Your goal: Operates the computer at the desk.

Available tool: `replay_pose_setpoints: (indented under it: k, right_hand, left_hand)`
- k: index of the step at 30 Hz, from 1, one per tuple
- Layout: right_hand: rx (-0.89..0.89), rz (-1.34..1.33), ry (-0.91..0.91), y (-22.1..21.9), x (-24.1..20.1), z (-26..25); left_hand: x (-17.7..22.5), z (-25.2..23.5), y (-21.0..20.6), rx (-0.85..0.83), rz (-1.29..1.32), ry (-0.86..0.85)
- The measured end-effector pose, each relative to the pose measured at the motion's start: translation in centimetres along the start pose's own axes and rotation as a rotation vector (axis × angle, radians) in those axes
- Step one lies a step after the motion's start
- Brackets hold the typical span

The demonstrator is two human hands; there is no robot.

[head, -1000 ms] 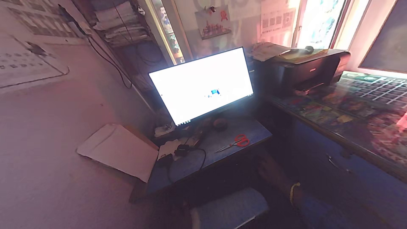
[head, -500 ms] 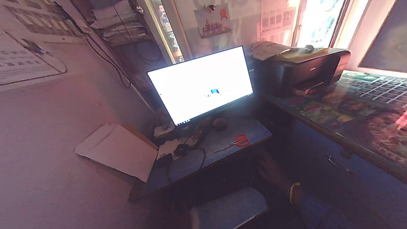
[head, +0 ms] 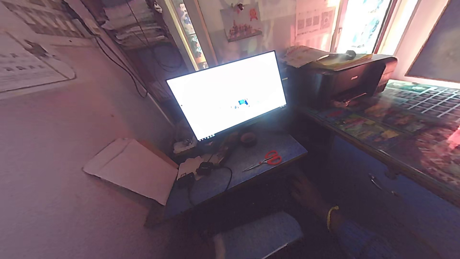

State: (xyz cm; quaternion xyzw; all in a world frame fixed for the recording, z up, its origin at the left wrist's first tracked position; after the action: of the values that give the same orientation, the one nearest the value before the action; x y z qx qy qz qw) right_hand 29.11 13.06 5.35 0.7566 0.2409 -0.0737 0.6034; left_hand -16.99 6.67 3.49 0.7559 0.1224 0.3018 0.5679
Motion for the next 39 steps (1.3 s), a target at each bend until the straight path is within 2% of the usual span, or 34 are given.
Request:
replay_pose_setpoints:
  k: [8,12,16,19,27,39]
  right_hand:
    - [0.002,0.018,-0.016,-0.5,0.5,-0.1]
    - [-0.014,0.025,-0.031,-0.3,0.4,-0.1]
    - [-0.024,0.025,-0.04,-0.3,0.4,-0.1]
    - [-0.026,0.024,-0.04,-0.3,0.4,-0.2]
    - [-0.01,0.02,-0.036,-0.3,0.5,-0.4]
    - [0.004,0.052,-0.031,-0.1,0.3,-0.5]
  left_hand:
    - [-0.7,-0.6,-0.7,0.031,0.014,0.001]
    - [0.4,-0.2,0.7,-0.083,0.036,0.016]
    - [-0.1,-0.5,-0.1,-0.012,0.02,-0.005]
    - [0.4,-0.3,0.5,-0.067,0.028,0.008]
    - [0.1,-0.3,0.2,-0.065,0.058,0.011]
    - [-1.9,-1.8,-3.1,0.102,-0.071,-0.042]
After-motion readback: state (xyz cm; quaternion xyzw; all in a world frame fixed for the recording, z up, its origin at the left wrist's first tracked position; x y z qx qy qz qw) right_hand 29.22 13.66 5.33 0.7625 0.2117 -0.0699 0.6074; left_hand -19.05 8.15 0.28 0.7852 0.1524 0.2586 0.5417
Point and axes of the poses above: each hand's wrist, its own z-axis away from the middle knuckle, its own y-axis out of the back of the hand, x = y × z, the point moved 9 cm from there along -z, towards the middle knuckle, and after that the axes turned 7 degrees about y, right-handed, at the moved point
